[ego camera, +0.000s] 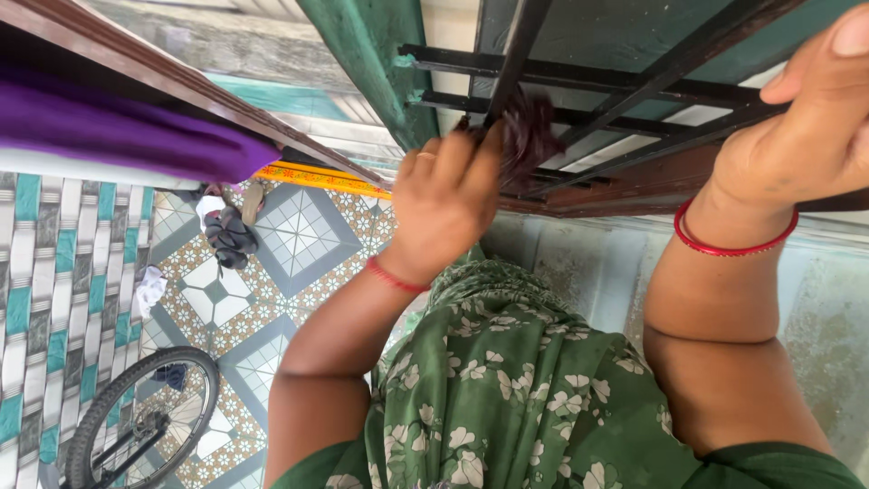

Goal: The person wipes the metal bars of a window frame with a cloth, handling the bars and the frame while moving the cloth over various surfaces.

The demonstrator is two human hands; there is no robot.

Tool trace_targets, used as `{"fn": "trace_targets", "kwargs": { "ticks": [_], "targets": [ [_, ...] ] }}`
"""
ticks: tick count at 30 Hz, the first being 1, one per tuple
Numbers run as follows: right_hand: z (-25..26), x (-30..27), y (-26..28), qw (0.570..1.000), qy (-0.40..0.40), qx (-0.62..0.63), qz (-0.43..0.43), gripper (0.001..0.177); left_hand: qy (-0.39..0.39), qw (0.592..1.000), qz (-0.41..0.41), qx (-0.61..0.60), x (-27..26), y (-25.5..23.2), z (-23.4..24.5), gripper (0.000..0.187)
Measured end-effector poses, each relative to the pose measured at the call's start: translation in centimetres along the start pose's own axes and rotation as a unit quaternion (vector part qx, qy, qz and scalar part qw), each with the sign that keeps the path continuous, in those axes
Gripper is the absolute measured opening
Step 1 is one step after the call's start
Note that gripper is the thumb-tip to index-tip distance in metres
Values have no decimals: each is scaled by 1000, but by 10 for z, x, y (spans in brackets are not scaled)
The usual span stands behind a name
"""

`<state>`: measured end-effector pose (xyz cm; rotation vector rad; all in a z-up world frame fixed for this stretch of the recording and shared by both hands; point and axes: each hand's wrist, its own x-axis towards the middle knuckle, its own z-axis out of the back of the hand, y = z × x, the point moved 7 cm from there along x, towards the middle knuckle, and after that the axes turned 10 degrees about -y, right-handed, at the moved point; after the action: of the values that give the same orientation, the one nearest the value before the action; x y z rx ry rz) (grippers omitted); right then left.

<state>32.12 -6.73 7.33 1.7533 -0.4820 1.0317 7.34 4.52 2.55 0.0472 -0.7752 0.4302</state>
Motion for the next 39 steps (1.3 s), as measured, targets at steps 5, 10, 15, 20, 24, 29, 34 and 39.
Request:
{"fn": "trace_targets", "kwargs": {
  "ticks": [5,10,15,20,24,29,34,39],
  "targets": [
    [4,-1,-7,1000,-2,1,5,24,-128,950,247,-145,-28,32,38,34],
    [7,-2,-11,1000,-6,-11,13,22,-168,937,272,-138,-21,39,32,43],
    [9,-2,-5,1000,4,1,0,21,-30,946,299,-126,3,26,-21,63],
    [8,0,-7,1000,-4,3,-4,24,-53,761,381,-523,-16,28,-47,52],
    [8,2,-5,1000,-8,10,-26,24,-166,742,357,-542,-38,12,-39,44],
    [1,0,0,1000,4,5,-25,36,-109,965,82,-222,-23,-10,-8,71],
    [6,-2,-5,999,4,-53,14,37,-16,993,100,-60,6,-22,-45,74],
    [6,-5,-4,986,48,-109,114,40,-49,990,129,0,-8,-12,-39,74]
  ]
}}
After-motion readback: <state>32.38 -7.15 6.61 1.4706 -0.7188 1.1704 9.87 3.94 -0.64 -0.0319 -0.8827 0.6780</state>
